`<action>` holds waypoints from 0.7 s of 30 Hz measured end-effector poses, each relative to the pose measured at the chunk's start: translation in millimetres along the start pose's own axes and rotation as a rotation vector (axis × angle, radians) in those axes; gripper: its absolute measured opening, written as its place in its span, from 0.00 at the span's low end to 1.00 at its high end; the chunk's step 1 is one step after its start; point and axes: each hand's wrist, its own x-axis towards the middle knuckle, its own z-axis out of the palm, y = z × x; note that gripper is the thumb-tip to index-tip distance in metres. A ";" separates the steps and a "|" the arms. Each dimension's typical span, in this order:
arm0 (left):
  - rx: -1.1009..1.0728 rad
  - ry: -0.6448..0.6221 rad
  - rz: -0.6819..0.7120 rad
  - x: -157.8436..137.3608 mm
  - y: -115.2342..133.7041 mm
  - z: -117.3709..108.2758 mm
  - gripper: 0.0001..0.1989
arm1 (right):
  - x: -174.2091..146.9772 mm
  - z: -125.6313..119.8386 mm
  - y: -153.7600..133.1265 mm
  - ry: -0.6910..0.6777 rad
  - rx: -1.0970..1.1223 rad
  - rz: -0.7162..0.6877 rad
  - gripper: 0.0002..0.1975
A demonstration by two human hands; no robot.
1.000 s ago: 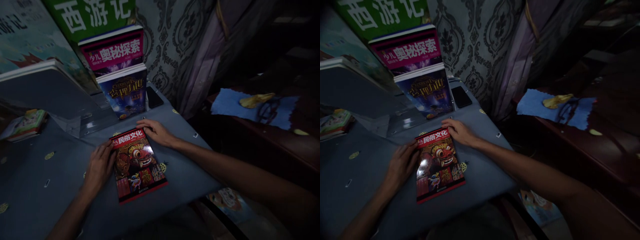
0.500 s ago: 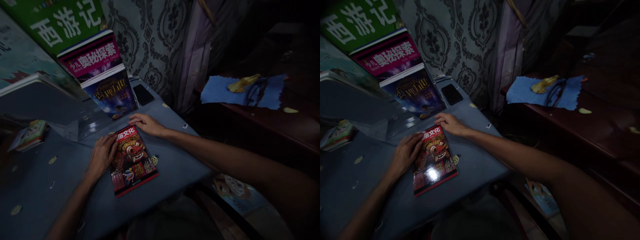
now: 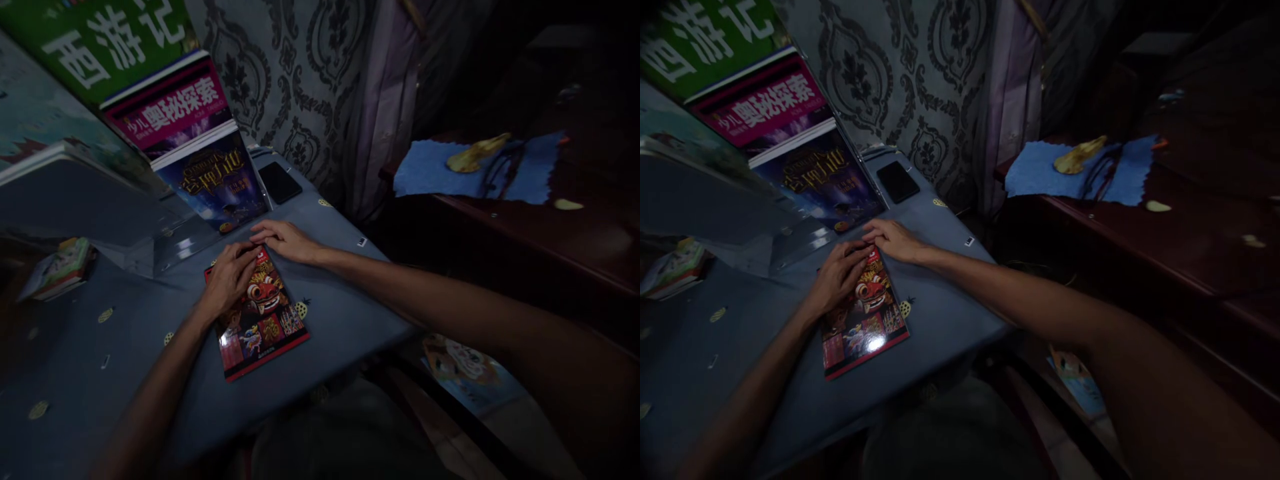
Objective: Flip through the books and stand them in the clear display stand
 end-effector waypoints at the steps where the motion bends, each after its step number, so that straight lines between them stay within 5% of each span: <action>1: -0.001 -0.004 0.003 -1.0 0.3 -0.4 0.20 | 0.0 0.0 0.1 -0.003 -0.007 -0.002 0.22; 21: -0.057 -0.092 0.220 -18.8 27.7 -4.4 0.18 | -4.5 -1.2 0.6 -0.027 -0.096 -0.077 0.22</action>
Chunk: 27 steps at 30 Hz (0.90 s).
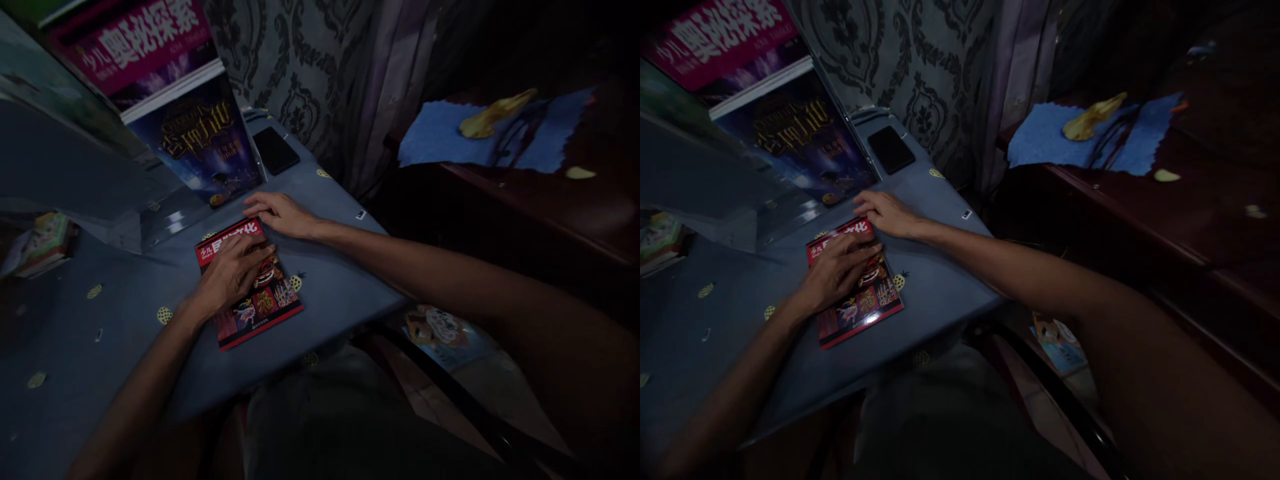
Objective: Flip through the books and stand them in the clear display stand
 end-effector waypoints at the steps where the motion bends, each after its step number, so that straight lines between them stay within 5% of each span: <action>1: -0.014 0.006 0.017 -1.3 1.4 0.8 0.18 | 0.2 0.0 0.3 0.000 -0.001 0.005 0.22; 27: -0.034 -0.224 0.151 -21.6 63.8 -11.0 0.21 | -1.4 -1.0 2.6 -0.026 0.022 -0.008 0.24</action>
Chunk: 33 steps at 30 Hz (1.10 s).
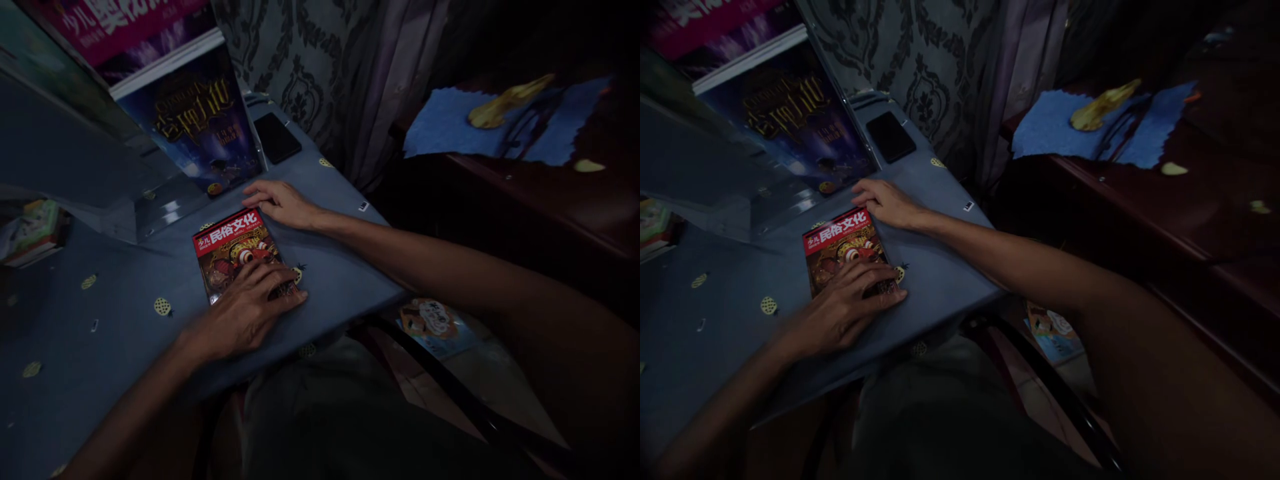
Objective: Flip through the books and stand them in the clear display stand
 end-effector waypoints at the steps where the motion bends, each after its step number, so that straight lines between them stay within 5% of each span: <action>1: -0.001 -0.004 -0.002 -0.1 0.5 -0.1 0.21 | -0.1 0.3 -0.4 0.002 -0.008 -0.001 0.24; 8: -0.082 0.022 -0.023 -0.5 0.0 2.3 0.21 | -2.6 1.3 -5.1 0.005 -0.079 0.001 0.22; 11: -0.169 0.145 -0.077 -7.8 -20.3 0.3 0.22 | -4.9 1.2 -6.8 -0.006 -0.090 0.000 0.22; 15: -0.092 0.410 -0.409 -30.2 -69.3 -11.5 0.19 | -5.8 2.1 -6.7 -0.003 -0.139 -0.007 0.21; 19: 0.000 0.477 -0.663 -54.3 -107.1 -17.6 0.18 | -7.2 3.3 -6.3 -0.031 -0.189 -0.029 0.21; 27: -0.120 0.473 -0.689 -69.4 -121.5 -16.4 0.22 | -8.7 19.7 -23.1 -0.115 -0.534 -0.192 0.20; 33: -0.134 0.507 -0.643 -72.7 -117.3 -17.9 0.25 | 9.7 61.1 -40.4 -0.395 -0.509 -0.296 0.25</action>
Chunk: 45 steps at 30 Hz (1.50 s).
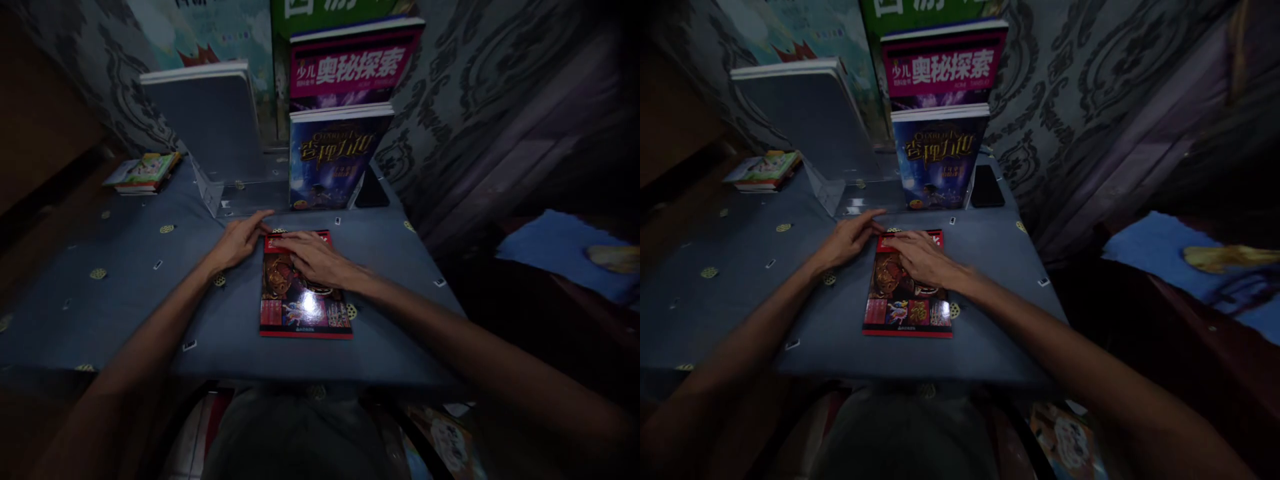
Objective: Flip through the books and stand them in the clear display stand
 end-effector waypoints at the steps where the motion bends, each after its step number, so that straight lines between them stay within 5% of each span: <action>1: 0.004 0.011 0.009 -0.5 0.0 0.2 0.25 | 5.3 2.5 -1.8 -0.027 0.012 -0.008 0.26; 10: -0.048 -0.014 -0.020 -0.1 -5.6 0.1 0.24 | 15.2 14.6 -4.0 -0.035 0.019 -0.076 0.28; 20: -0.017 -0.012 -0.043 -1.0 -2.2 -0.2 0.25 | -13.4 15.7 -43.0 -0.035 0.031 -0.163 0.26; 33: 0.025 -0.024 -0.043 -0.4 -2.4 0.7 0.24 | -55.1 10.3 -93.1 -0.204 0.072 -0.251 0.27; 45: 0.045 -0.017 -0.014 -1.6 -2.2 1.2 0.19 | -75.9 25.9 -110.0 -0.194 -0.082 -0.269 0.24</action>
